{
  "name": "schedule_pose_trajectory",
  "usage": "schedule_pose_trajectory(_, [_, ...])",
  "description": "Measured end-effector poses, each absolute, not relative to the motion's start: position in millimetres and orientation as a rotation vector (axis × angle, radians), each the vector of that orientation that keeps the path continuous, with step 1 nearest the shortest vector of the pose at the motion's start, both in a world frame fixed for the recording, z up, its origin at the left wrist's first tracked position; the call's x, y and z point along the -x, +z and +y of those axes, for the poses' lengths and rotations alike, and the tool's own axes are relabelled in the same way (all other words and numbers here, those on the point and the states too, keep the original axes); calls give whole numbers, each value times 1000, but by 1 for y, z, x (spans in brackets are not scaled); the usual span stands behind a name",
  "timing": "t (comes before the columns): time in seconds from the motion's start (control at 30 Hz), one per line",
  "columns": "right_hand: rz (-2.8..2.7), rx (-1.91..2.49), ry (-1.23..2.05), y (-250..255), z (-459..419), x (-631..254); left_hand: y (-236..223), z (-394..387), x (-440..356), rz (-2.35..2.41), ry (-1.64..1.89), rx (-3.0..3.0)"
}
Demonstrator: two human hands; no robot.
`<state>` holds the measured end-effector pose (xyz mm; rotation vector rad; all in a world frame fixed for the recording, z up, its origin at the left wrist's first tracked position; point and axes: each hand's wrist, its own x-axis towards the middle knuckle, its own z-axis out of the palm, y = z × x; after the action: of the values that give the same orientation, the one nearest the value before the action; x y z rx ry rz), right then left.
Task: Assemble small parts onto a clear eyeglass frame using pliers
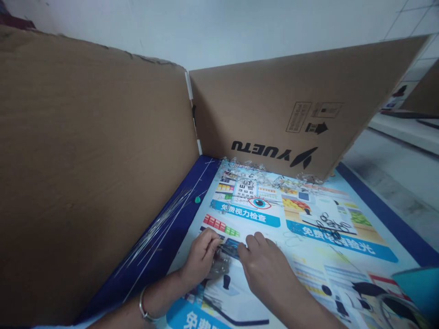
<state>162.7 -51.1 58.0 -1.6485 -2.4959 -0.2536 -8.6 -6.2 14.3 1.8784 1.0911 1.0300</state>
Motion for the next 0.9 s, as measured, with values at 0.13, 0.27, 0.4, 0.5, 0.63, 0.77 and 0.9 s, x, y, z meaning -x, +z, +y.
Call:
schedule_pose_trajectory(0.13, [-2491, 1661, -239, 57, -52, -163, 14, -6, 9, 1061, 1033, -1885])
schedule_pose_trajectory(0.27, [-2474, 1672, -232, 57, -53, -162, 14, -5, 9, 1040, 1048, -1930])
schedule_pose_trajectory(0.4, [-2443, 1703, -202, 56, -54, -160, 15, -5, 11, 1019, 1019, -1966])
schedule_pose_trajectory(0.5, [-2437, 1721, -191, 56, -55, -159, 15, -4, 11, 1015, 996, -1993])
schedule_pose_trajectory(0.63, [-2438, 1747, -188, 55, -57, -158, 16, -5, 10, 1007, 1019, -2030])
schedule_pose_trajectory(0.77, [-2434, 1752, -174, 55, -56, -158, 16, -4, 10, 999, 1006, -2023])
schedule_pose_trajectory(0.9, [-2460, 1729, -156, 62, -52, -164, 15, -2, 11, 1019, 1031, -1952])
